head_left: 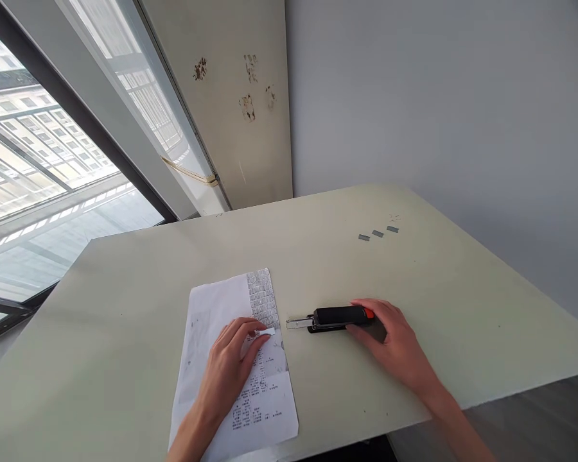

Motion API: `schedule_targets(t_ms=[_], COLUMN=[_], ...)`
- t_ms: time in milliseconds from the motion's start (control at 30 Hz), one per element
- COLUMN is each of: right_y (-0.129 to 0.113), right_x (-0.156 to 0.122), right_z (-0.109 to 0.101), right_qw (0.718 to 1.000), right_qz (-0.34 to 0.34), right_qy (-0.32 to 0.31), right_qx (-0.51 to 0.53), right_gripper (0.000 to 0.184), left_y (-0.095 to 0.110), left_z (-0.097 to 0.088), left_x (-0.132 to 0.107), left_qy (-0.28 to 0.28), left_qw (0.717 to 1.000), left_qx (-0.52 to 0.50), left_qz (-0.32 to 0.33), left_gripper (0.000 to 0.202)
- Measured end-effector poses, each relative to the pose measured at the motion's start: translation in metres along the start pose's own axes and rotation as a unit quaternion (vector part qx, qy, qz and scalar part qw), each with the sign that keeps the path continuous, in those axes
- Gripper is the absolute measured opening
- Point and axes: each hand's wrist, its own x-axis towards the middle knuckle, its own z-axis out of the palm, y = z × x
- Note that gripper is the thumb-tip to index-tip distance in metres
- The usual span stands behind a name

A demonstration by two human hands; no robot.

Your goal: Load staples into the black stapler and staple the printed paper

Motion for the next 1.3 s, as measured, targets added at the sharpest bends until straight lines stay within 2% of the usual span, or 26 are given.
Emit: schedule_targets(t_ms=[167,433,1033,1300], right_y=[-0.001,0.000,-0.003,-0.001], right_x=[0.001,0.000,0.002,0.000], right_z=[0.000,-0.002,-0.002,-0.002], right_qw=[1.000,1.000,1.000,1.000], right_qz=[0.008,0.007,0.006,0.016], right_qy=[-0.001,-0.004,0.001,-0.012], right_qx=[0.002,0.000,-0.010,0.001], right_gripper=[0.039,0.035,0.037,0.036], left_y=[0.017,0.028,0.030,0.025], left_z=[0.004,0.010,0.017,0.021], left_x=[0.016,0.034,0.040,0.039], left_qy=[0.002,-0.030,-0.031,-0.048], left_qw=[0.998,0.987,0.981,0.987], left_qx=[-0.017,0.060,0.077,0.027], left_qz=[0.062,0.148,0.177,0.149], left_gripper=[0.013,0.015,0.017,0.014])
